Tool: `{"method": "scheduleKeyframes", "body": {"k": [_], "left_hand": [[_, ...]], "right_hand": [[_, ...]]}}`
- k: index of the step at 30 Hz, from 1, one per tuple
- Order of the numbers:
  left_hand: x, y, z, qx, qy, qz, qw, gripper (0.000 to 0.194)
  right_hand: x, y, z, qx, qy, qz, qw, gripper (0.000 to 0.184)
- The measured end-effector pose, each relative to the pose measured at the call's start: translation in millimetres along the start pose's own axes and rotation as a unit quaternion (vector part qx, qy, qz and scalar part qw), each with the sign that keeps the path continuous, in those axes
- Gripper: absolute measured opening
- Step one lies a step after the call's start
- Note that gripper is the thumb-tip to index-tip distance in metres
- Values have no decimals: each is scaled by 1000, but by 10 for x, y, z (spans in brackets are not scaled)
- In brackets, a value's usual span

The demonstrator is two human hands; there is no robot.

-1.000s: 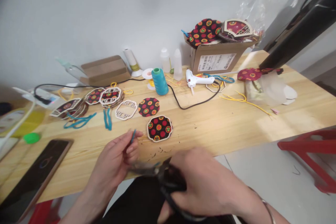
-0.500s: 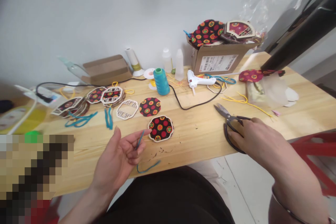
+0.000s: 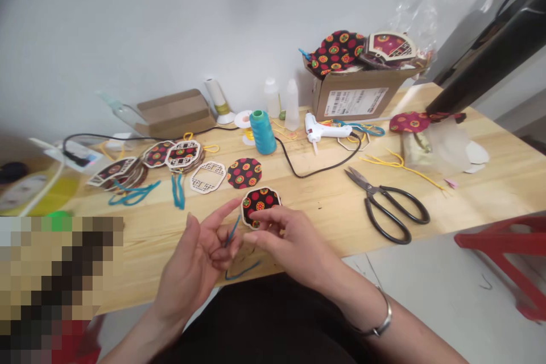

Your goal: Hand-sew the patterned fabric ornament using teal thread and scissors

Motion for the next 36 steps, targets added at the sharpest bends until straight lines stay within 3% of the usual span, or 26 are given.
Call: {"method": "scheduleKeyframes", "body": {"k": [5, 8, 12, 18, 24, 30, 36], "left_hand": [[50, 20, -4, -4, 1, 0, 1000, 69], [81, -3, 6, 6, 6, 2, 1000, 71], [95, -35, 2, 29, 5, 8, 1000, 65], [156, 12, 16, 19, 26, 16, 999, 35], [159, 11, 46, 14, 11, 111, 994, 33], [75, 23, 43, -31, 7, 210, 977, 31], [-24, 31, 4, -61, -43, 289, 955, 24]], "right_hand": [[-89, -293, 65, 26, -40, 169, 984, 21], [-75, -332, 81, 31, -33, 195, 980, 15], [-48, -284, 96, 15, -17, 162, 987, 19], [-1, -96, 126, -34, 26, 49, 998, 17], [31, -13, 118, -46, 56, -15, 997, 15], [20, 1, 98, -49, 58, -22, 997, 14], [33, 15, 93, -47, 68, -46, 996, 15]]}}
Point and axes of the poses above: each hand's wrist, its own z-axis towards the middle knuckle, its own y-axis out of the back of the hand, x = y × z, the point moved 9 cm from there along z, towards the middle knuckle, and after that the axes turned 10 degrees about y, right-handed, at the moved point
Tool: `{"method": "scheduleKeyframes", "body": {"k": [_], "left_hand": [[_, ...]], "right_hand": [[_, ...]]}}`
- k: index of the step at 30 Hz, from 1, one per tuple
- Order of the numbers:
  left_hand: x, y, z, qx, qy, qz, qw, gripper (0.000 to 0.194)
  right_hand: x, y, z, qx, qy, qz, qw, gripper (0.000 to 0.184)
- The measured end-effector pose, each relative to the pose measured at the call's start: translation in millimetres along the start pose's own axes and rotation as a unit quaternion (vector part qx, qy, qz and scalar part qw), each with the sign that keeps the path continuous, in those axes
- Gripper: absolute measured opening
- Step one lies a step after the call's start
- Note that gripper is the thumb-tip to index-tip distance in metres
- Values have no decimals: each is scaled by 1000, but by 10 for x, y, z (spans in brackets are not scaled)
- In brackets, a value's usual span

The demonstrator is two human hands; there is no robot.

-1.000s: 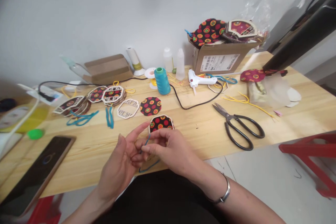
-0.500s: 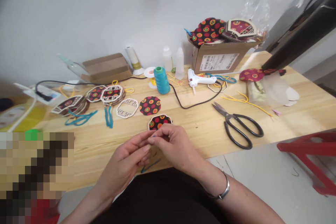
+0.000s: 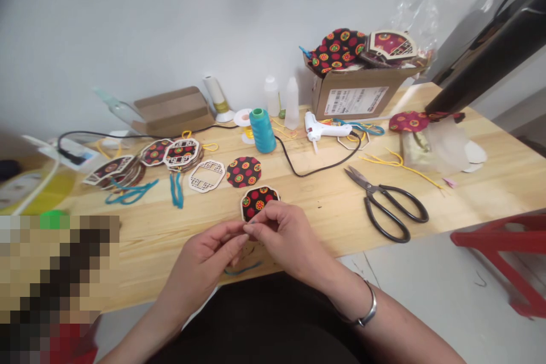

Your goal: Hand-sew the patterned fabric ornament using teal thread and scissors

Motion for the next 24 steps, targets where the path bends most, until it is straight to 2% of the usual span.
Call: {"method": "scheduleKeyframes", "body": {"k": [6, 13, 16, 18, 20, 22, 24], "left_hand": [[-92, 17, -6, -19, -44, 62, 997, 19], [-97, 28, -25, -27, -52, 93, 994, 18], [-59, 52, -11, -34, -34, 69, 996, 19], [3, 70, 17, -31, -9, 6, 999, 19], [54, 87, 45, -27, 10, -82, 996, 17], [78, 102, 66, -28, 17, -155, 987, 14], [87, 113, 77, -32, 23, -199, 979, 12]], "right_hand": [[-13, -34, -17, 23, -12, 27, 999, 17], [5, -50, -18, 39, -7, -2, 999, 16], [53, 133, 41, -11, 20, -64, 998, 14], [133, 346, 76, -77, 58, -156, 983, 13], [244, 480, 92, -117, 109, -270, 949, 13], [304, 456, 109, -96, 149, -368, 913, 14], [275, 339, 127, -39, 163, -426, 889, 16]]}}
Point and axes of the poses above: each hand's wrist, its own z-axis towards the middle knuckle, its own y-axis out of the back of the hand, x = y × z, the point moved 9 cm from there along z, towards the middle knuckle, and after that the axes turned 10 degrees about y, right-handed, at the moved point
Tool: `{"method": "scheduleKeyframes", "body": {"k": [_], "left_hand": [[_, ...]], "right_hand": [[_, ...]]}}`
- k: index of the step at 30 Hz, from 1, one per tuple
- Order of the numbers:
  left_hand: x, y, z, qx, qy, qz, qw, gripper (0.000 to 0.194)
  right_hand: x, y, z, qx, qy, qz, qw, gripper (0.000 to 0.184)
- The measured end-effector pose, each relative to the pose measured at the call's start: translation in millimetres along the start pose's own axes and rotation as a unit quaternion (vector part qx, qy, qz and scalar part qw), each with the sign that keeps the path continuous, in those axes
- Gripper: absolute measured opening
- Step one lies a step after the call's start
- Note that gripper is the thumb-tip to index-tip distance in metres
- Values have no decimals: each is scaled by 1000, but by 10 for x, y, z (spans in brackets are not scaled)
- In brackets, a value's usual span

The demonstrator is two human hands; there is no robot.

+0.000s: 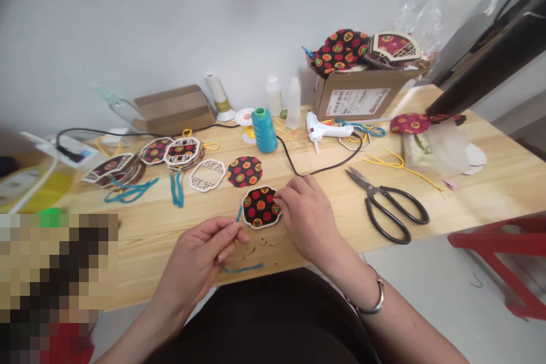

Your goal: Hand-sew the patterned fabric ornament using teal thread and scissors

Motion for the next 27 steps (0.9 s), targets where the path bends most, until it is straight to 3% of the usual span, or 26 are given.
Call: {"method": "scheduleKeyframes", "body": {"k": [3, 9, 22, 27], "left_hand": [[4, 7, 5, -6, 9, -35, 999, 11], [21, 31, 10, -16, 15, -53, 998, 12], [32, 45, 7, -22, 20, -80, 996, 13], [18, 54, 10, -25, 5, -88, 996, 12]], "right_hand": [[89, -175, -11, 68, 37, -49, 996, 17], [221, -343, -4, 122, 90, -146, 978, 13], [346, -402, 44, 139, 136, -201, 960, 11], [257, -380, 31, 129, 111, -150, 974, 13]]}}
Point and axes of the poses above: each hand's wrist, its own z-axis towards the middle knuckle, its own y-axis out of the back of the hand, x = y × z, the point moved 9 cm from there along z, towards the middle knuckle, and after that the axes turned 10 degrees about y, right-handed, at the moved point
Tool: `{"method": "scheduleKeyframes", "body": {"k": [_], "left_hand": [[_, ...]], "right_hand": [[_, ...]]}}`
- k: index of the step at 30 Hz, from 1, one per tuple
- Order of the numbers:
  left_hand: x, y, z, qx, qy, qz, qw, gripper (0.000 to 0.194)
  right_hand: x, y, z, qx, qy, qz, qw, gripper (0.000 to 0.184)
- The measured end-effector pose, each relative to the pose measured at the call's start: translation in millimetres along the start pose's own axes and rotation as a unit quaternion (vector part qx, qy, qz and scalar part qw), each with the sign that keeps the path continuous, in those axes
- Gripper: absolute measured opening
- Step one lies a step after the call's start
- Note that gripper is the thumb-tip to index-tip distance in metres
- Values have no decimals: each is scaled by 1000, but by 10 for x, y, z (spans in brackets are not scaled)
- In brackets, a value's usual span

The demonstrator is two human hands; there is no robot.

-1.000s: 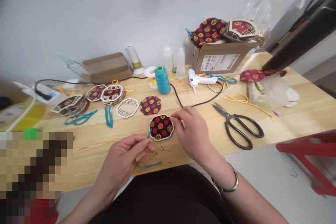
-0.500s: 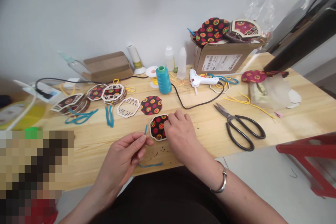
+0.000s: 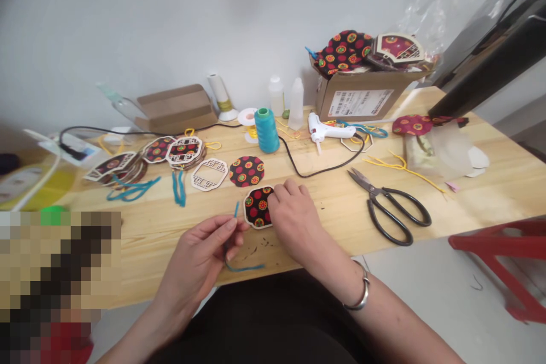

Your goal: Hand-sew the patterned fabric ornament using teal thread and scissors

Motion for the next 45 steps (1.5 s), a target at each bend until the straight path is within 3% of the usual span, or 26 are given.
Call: {"method": "scheduleKeyframes", "body": {"k": [4, 7, 10, 14, 19, 24, 28, 30, 32, 36, 38, 45], "left_hand": [[-3, 3, 15, -5, -1, 1, 1000, 11], [3, 1, 23, -7, 0, -8, 1000, 12], [55, -11, 34, 1, 21, -30, 999, 12], [118, -54, 49, 29, 45, -58, 997, 10], [134, -103, 45, 54, 45, -72, 995, 10], [151, -107, 42, 53, 53, -78, 994, 12], [168, -74, 55, 48, 52, -87, 994, 12], [180, -51, 62, 42, 51, -89, 994, 11], [184, -41, 67, 38, 50, -86, 994, 10], [127, -46, 81, 20, 46, -78, 996, 12], [40, -74, 93, 16, 31, -76, 996, 14], [-310, -187, 144, 5, -56, -80, 995, 19]], "right_hand": [[-156, 77, -78, -61, -85, 150, 983, 16], [-207, 130, -155, -104, -148, 262, 948, 17], [-136, 176, -213, -141, -168, 331, 918, 14], [42, 208, -256, -182, -153, 357, 903, 14], [198, 176, -243, -194, -126, 338, 912, 16], [228, 139, -212, -182, -115, 323, 922, 17], [193, 129, -224, -188, -130, 354, 907, 16], [144, 129, -248, -200, -153, 391, 885, 15], [77, 92, -274, -208, -188, 458, 844, 14], [4, -127, -268, -180, -262, 660, 681, 17], [-25, -151, -226, -178, -271, 707, 629, 18], [-226, 170, -72, -269, -216, 722, 600, 11]]}}
Point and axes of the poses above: each hand's wrist, its own z-axis towards the middle knuckle, its own y-axis out of the back of the hand, x = y × z, the point moved 9 cm from there along z, towards the middle knuckle, and after that the axes turned 10 degrees about y, right-handed, at the moved point
